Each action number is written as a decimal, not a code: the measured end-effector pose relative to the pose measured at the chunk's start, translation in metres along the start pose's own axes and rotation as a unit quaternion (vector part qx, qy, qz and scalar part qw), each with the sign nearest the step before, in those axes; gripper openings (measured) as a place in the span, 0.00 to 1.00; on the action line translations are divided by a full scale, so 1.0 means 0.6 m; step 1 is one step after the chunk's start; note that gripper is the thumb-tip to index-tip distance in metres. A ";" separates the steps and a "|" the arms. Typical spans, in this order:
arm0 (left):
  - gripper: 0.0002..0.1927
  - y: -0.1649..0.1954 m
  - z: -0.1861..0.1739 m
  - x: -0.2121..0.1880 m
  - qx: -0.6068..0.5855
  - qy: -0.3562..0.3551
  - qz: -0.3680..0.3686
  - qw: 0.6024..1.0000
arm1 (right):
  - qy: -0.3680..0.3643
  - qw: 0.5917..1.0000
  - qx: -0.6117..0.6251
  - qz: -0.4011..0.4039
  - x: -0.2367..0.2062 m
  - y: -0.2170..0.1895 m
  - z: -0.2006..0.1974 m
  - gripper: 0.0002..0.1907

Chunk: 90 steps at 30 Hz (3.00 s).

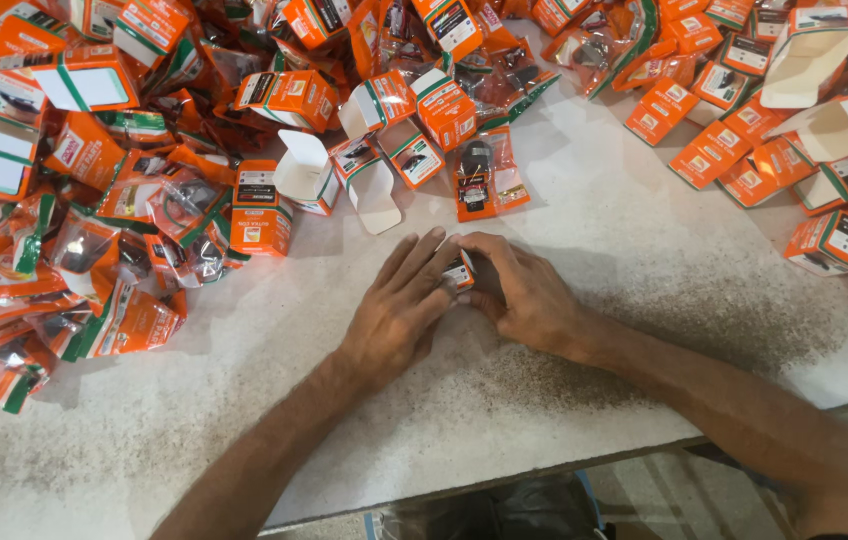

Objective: The person picks up small orange product sachets from a large pile on the table and places them one at a time into small open paper boxes, folding the box flaps closed around each sachet before setting the packed box back on the table.

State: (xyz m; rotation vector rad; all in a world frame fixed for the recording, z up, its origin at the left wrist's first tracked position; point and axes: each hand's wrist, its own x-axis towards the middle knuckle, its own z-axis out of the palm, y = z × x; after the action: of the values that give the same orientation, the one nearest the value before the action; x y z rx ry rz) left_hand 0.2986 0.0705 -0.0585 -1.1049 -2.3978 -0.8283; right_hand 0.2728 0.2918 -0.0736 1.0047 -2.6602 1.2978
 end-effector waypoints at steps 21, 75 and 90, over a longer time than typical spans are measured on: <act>0.18 -0.025 -0.054 0.081 0.077 -0.056 0.059 0.994 | -0.055 0.974 0.222 -0.001 -0.014 0.016 -0.045 0.44; 0.09 -0.028 0.096 0.055 -0.322 0.100 -0.389 0.857 | 0.059 0.997 0.027 0.042 -0.021 -0.005 -0.008 0.36; 0.09 -0.065 0.029 0.027 -0.610 -0.003 -0.431 0.665 | 0.070 0.989 -0.106 -0.074 -0.020 -0.006 -0.013 0.27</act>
State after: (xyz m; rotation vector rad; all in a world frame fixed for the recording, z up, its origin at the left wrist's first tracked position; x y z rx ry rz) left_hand 0.2569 0.0705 -0.0764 -0.0331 -2.0876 -2.9767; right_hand 0.2823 0.3023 -0.0691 1.0194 -2.4995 0.9944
